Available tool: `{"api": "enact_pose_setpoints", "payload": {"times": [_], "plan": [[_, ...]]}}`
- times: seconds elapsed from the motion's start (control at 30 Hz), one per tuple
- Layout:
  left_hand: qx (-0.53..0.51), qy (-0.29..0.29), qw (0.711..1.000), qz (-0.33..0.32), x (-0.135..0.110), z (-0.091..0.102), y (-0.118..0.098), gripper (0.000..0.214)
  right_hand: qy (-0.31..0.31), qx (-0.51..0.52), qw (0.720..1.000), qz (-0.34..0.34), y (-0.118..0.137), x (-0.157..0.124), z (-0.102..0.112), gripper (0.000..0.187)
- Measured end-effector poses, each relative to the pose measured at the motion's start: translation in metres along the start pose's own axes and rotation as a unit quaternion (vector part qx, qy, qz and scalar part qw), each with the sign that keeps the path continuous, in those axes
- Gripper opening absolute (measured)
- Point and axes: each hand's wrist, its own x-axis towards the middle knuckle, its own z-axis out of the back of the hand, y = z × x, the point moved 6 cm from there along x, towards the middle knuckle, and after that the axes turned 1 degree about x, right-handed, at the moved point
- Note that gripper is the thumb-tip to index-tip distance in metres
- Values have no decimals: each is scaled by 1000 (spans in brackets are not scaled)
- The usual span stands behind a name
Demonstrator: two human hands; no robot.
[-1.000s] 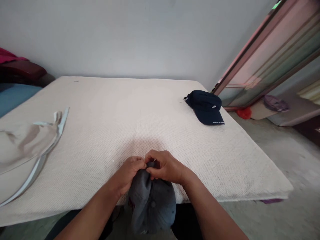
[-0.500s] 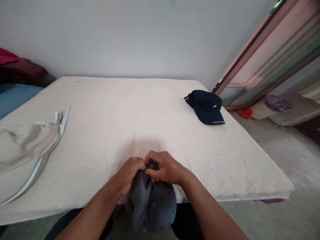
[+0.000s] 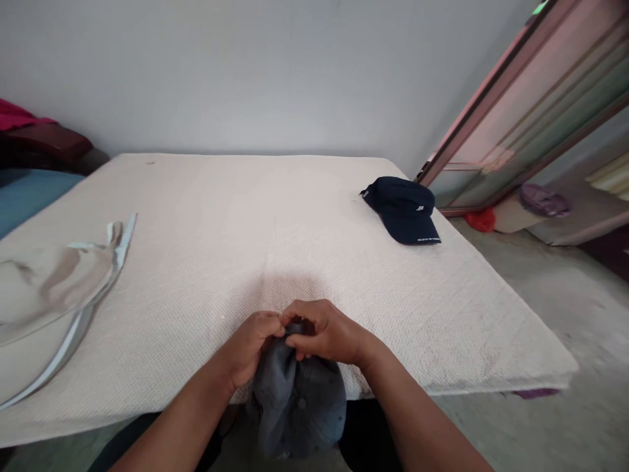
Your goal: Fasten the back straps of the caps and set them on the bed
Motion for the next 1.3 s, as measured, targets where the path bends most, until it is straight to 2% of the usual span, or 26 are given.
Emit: {"api": "enact_pose_setpoints", "payload": {"times": [0.2,0.5,0.7,0.9,1.0,1.3], "plan": [[-19,-19,1000,10,0,-1,0,11,-4,17,1000,-14,-3,-1,2,17],[-19,-55,998,7,-2,-1,1,9,-42,-3,999,4,-1,-2,0,17],[-23,-45,999,3,-5,0,1,14,-33,3,999,17,1,-2,-3,16],[-68,5,997,24,-6,1,5,18,-1,-11,999,30,8,-4,-3,18],[-72,9,997,37,-6,2,7,18,4,-25,999,27,9,-6,-2,20],[-60,-57,996,29,-5,3,7,10,-30,-121,990,58,9,-6,3,18]]}}
